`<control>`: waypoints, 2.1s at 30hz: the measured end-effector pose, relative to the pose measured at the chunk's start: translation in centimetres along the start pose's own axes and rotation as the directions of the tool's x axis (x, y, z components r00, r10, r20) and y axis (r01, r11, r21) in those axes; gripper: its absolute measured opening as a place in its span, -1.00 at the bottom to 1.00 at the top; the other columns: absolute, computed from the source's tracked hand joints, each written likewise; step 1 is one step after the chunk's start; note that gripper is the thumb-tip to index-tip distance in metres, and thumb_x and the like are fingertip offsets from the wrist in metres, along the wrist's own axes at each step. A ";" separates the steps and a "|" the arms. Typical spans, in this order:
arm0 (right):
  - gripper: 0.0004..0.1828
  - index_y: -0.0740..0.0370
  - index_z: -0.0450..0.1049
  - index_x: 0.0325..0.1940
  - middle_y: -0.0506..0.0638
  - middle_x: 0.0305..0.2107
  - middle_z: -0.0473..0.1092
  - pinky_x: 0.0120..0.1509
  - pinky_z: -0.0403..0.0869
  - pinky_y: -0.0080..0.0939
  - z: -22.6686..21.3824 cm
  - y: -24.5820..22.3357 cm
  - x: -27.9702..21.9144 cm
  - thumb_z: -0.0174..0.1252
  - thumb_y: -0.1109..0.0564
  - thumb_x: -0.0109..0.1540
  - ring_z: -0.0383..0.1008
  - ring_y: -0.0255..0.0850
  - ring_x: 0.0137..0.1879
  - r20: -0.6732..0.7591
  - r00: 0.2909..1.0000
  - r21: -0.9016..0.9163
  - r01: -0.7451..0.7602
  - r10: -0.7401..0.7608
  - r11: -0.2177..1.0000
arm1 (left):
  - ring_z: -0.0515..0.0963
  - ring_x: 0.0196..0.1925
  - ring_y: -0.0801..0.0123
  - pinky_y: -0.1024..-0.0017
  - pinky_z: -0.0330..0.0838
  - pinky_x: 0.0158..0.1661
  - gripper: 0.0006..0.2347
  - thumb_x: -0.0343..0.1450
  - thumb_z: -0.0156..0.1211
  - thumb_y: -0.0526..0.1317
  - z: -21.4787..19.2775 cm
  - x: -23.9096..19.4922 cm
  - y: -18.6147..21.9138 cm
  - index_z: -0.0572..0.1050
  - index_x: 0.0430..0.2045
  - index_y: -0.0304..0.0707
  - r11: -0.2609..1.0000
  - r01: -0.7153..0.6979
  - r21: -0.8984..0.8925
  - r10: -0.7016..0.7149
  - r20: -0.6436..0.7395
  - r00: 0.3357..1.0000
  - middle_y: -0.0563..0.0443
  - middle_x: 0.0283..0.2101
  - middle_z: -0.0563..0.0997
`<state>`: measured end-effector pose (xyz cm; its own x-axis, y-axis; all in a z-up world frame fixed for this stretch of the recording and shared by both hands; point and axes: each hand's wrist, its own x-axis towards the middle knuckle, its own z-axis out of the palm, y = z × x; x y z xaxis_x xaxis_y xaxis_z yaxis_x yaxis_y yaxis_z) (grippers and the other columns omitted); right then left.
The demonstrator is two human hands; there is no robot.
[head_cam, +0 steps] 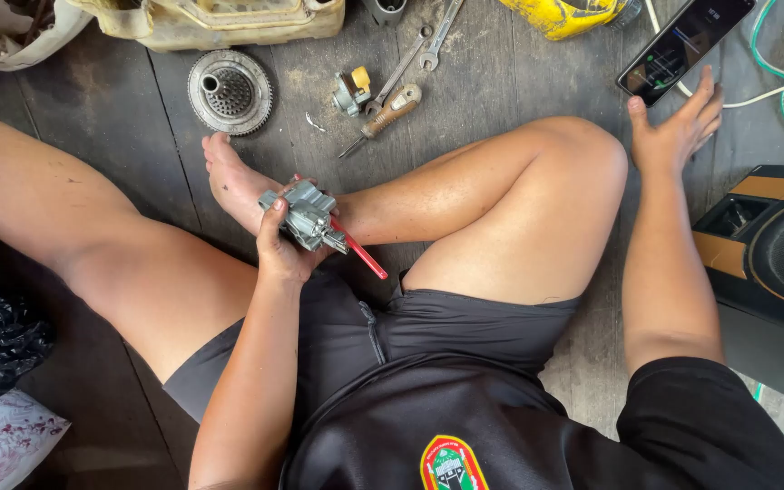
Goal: Cleaning a motorcycle carburetor using a small brush and cleaning fluid while sitting on the floor.
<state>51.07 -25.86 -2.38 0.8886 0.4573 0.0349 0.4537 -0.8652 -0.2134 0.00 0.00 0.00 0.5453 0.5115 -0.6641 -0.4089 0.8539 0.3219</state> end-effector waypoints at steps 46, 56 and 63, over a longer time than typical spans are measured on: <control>-0.75 0.04 0.56 -0.05 -0.04 -0.35 0.35 -0.08 0.26 -0.08 -6.7 -28.1 -17.8 0.06 0.16 0.24 0.29 -0.10 -0.17 0.227 0.298 0.351 0.863 -0.927 0.364 | 0.62 -0.13 -0.08 -0.20 0.63 -0.27 -0.66 0.40 0.29 0.07 3.2 -2.5 -1.2 0.39 -0.20 -0.14 0.971 -0.180 0.160 0.212 -0.213 0.954 -0.19 -0.16 0.51; -0.70 0.07 0.55 -0.04 -0.06 -0.37 0.30 -0.09 0.23 -0.06 -5.0 -28.4 -16.8 -0.03 -0.07 0.46 0.31 -0.09 -0.22 0.061 0.423 0.429 0.806 -0.904 0.407 | 0.07 0.48 -0.40 -0.30 0.06 0.33 -0.10 0.35 0.19 0.28 4.4 -3.6 -0.6 0.09 0.38 -0.56 0.986 -0.121 0.118 0.149 -0.264 0.953 -0.61 0.44 0.07; -0.68 0.06 0.53 -0.01 -0.05 -0.40 0.27 -0.19 0.30 -0.01 -3.9 -27.8 -17.2 -0.05 -0.13 0.47 0.35 -0.02 -0.29 0.050 0.478 0.451 0.772 -0.877 0.447 | 0.09 0.49 -0.31 -0.18 0.09 0.37 -0.10 0.37 0.11 0.33 3.0 -2.9 -1.6 0.08 0.39 -0.55 0.984 -0.073 0.165 0.113 -0.246 0.963 -0.59 0.44 0.07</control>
<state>23.51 -10.49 6.78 0.0240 0.9876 0.1549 0.8587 0.0590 -0.5092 1.25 -2.55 3.46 0.2989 0.5650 -0.7691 -0.3211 0.8184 0.4765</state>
